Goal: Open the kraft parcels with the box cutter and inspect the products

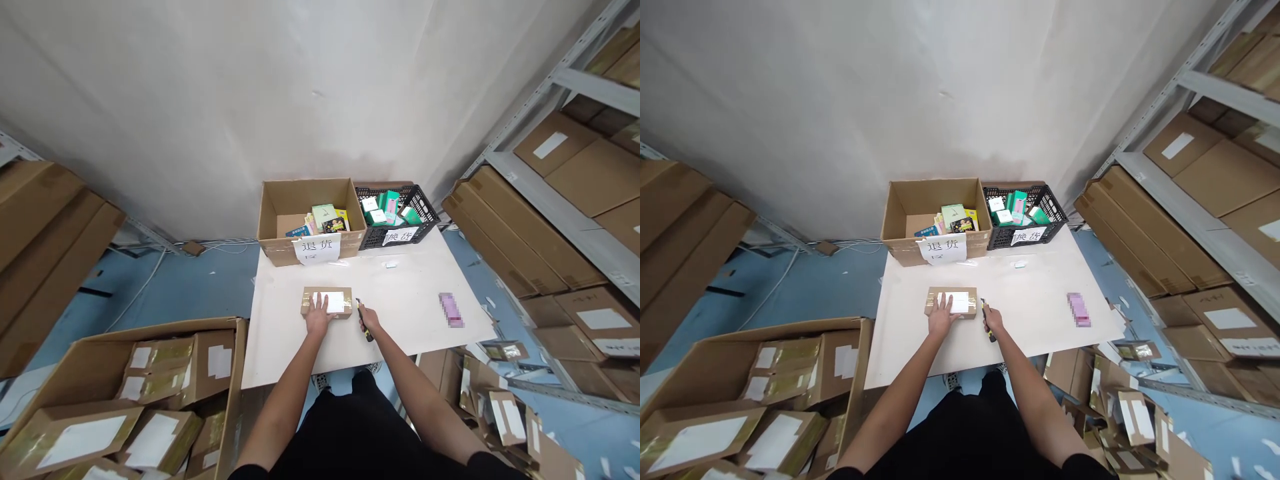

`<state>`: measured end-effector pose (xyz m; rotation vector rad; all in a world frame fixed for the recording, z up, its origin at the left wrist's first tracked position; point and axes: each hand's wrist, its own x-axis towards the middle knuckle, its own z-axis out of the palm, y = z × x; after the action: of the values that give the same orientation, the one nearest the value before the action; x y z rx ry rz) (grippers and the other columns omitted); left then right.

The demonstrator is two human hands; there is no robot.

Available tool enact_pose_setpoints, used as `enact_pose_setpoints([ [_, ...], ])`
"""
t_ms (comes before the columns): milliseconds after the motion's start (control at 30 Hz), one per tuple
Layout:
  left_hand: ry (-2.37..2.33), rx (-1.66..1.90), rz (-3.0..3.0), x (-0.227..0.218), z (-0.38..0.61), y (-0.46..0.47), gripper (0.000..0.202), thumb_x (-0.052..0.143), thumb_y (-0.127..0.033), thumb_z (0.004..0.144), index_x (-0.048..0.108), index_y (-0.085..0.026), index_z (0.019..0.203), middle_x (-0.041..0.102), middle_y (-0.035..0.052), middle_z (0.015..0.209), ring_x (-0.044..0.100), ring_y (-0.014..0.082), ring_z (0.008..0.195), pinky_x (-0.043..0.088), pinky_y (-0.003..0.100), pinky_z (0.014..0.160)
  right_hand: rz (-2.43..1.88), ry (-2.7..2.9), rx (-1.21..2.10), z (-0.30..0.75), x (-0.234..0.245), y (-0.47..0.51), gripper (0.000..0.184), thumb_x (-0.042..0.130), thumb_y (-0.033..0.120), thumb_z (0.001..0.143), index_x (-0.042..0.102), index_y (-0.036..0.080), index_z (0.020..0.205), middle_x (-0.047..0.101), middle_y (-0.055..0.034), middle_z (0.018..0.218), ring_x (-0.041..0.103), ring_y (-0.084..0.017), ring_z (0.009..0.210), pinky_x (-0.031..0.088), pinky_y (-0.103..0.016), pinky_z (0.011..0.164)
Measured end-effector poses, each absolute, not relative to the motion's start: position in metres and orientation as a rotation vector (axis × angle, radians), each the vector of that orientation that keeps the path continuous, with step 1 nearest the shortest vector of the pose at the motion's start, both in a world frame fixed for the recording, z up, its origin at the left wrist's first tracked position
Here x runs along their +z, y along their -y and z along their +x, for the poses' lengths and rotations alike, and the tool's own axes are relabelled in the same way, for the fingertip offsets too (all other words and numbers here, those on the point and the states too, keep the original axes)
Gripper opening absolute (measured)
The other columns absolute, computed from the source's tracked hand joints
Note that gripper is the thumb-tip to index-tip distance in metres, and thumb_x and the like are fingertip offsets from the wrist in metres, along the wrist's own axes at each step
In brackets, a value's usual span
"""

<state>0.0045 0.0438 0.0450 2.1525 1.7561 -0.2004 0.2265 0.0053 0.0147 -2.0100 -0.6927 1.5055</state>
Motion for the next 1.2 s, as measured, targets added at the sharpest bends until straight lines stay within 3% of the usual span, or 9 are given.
enact_pose_setpoints([
  [200, -1.767, -0.216, 2.16, 0.037, 0.009, -0.041, 0.084, 0.044, -0.071, 0.098, 0.023, -0.03, 0.168, 0.025, 0.0083, 0.175, 0.011, 0.0399, 0.163, 0.026, 0.059, 0.127, -2.04, 0.846, 1.52, 0.225, 0.025, -0.032, 0.055, 0.043, 0.068, 0.102, 0.051, 0.022, 0.074, 0.051, 0.0042, 0.048, 0.048, -0.012, 0.033, 0.04, -0.023, 0.039],
  [433, -1.788, -0.249, 2.098, 0.033, 0.011, -0.043, 0.08, 0.052, -0.063, 0.099, 0.03, -0.027, 0.167, 0.024, 0.0086, 0.175, 0.012, 0.0387, 0.163, 0.036, 0.052, 0.123, -2.14, 1.14, 1.505, 0.229, 0.035, -0.023, 0.057, 0.039, 0.065, 0.107, 0.051, 0.021, 0.072, 0.052, 0.005, 0.046, 0.05, -0.011, 0.032, 0.041, -0.021, 0.042],
  [567, -1.797, -0.209, 2.09, 0.033, 0.01, -0.042, 0.079, 0.053, -0.064, 0.097, 0.03, -0.035, 0.167, 0.027, 0.0061, 0.175, 0.014, 0.0391, 0.162, 0.041, 0.055, 0.119, -2.142, 1.237, 1.472, 0.226, 0.033, -0.002, 0.058, 0.037, 0.062, 0.108, 0.051, 0.022, 0.069, 0.052, 0.0047, 0.045, 0.05, -0.011, 0.032, 0.041, -0.021, 0.046],
  [700, -1.804, -0.202, 2.085, 0.035, 0.008, -0.041, 0.079, 0.054, -0.067, 0.096, 0.035, -0.032, 0.165, 0.031, 0.0087, 0.173, 0.015, 0.0401, 0.162, 0.044, 0.054, 0.115, -2.132, 1.255, 1.48, 0.221, 0.029, 0.014, 0.058, 0.035, 0.058, 0.109, 0.051, 0.022, 0.066, 0.052, 0.0038, 0.044, 0.052, -0.012, 0.034, 0.042, -0.022, 0.049],
  [867, -1.785, -0.215, 2.111, 0.044, 0.005, -0.047, 0.077, 0.056, -0.063, 0.096, 0.04, -0.03, 0.163, 0.034, 0.0104, 0.172, 0.02, 0.0412, 0.16, 0.043, 0.053, 0.115, -2.107, 1.214, 1.483, 0.225, 0.022, 0.038, 0.056, 0.039, 0.058, 0.107, 0.055, 0.022, 0.068, 0.052, 0.0037, 0.043, 0.054, -0.013, 0.038, 0.045, -0.022, 0.054],
  [967, -1.728, -0.243, 2.138, 0.053, -0.003, -0.065, 0.066, 0.058, -0.055, 0.096, 0.05, -0.027, 0.156, 0.045, 0.0131, 0.165, 0.033, 0.0409, 0.152, 0.043, 0.053, 0.114, -2.136, 0.878, 1.424, 0.23, 0.007, 0.063, 0.052, 0.035, 0.063, 0.105, 0.054, 0.022, 0.08, 0.056, 0.004, 0.049, 0.058, -0.014, 0.04, 0.045, -0.022, 0.051],
  [1067, -1.629, -0.21, 2.192, 0.061, -0.018, -0.094, 0.054, 0.06, -0.046, 0.096, 0.06, -0.028, 0.146, 0.056, 0.0125, 0.154, 0.04, 0.036, 0.148, 0.038, 0.049, 0.117, -2.159, 0.555, 1.385, 0.24, -0.013, 0.09, 0.041, 0.046, 0.062, 0.099, 0.051, 0.024, 0.087, 0.058, 0.0045, 0.055, 0.06, -0.015, 0.04, 0.045, -0.023, 0.047],
  [1200, -1.524, -0.29, 2.212, 0.064, -0.038, -0.124, 0.083, 0.079, -0.047, 0.081, 0.047, -0.03, 0.156, 0.043, 0.0102, 0.166, 0.029, 0.0365, 0.156, 0.03, 0.045, 0.122, -2.126, 0.396, 1.292, 0.268, -0.028, 0.115, 0.022, 0.065, 0.042, 0.084, 0.055, 0.023, 0.088, 0.066, 0.0012, 0.066, 0.069, -0.018, 0.054, 0.049, -0.024, 0.05],
])
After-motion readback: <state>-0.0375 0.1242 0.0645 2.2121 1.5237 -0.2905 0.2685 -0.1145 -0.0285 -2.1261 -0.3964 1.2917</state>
